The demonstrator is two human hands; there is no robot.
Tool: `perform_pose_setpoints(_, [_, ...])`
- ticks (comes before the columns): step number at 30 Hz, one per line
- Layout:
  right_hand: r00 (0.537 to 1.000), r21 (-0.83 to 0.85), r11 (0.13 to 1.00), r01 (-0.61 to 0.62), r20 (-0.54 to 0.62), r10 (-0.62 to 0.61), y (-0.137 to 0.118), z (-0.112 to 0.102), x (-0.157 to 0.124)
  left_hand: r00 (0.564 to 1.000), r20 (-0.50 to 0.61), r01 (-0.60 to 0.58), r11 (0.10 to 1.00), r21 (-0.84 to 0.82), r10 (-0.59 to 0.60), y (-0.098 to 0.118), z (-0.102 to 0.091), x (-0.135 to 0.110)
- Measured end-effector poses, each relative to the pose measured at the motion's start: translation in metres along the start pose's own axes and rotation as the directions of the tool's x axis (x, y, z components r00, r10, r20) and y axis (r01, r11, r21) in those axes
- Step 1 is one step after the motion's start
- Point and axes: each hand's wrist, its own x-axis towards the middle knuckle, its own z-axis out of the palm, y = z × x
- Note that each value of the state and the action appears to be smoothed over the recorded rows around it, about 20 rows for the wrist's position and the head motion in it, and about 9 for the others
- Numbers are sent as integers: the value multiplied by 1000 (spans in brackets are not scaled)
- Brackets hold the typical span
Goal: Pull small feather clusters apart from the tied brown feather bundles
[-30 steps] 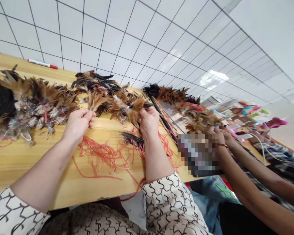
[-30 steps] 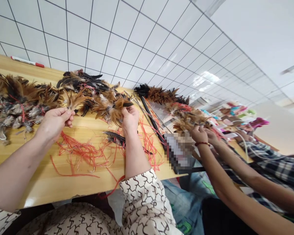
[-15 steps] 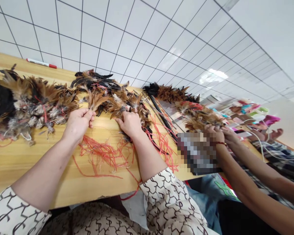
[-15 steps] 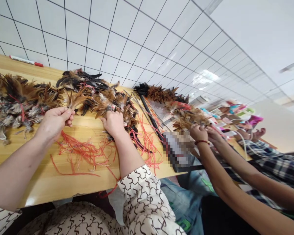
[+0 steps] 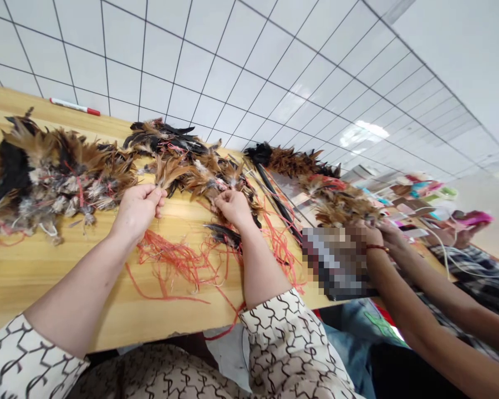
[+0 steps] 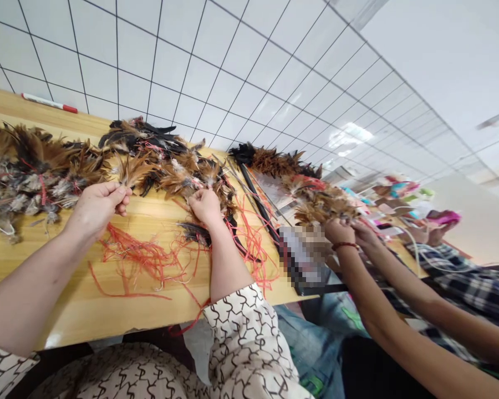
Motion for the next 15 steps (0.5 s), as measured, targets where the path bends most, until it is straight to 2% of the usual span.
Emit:
perform_pose_setpoints(3, [1000,213,977,27,-9,-26,2,-3,2,1000,0,4,1000,7,-4,0,0,0])
perform_pose_setpoints(6, [999,527,848,49,-27,-40,5,-7,5,1000,-1,1,1000,16,-1,0,-1,1])
perform_pose_setpoints(8, [999,649,760,25,11,-42,7,-9,7,1000,-4,2,1000,20,-1,0,-1,1])
perform_pose_setpoints(11, [996,713,701,-24,81,-48,9,-9,9,1000,-7,4,1000,20,-4,1,-1,0])
perform_pose_setpoints(13, [998,685,728,-6,45,-34,10,-8,9,1000,-7,7,1000,20,-7,2,0,0])
perform_pose_setpoints(15, [999,605,795,45,-37,-28,10,-5,8,1000,-8,4,1000,19,-4,1,0,0])
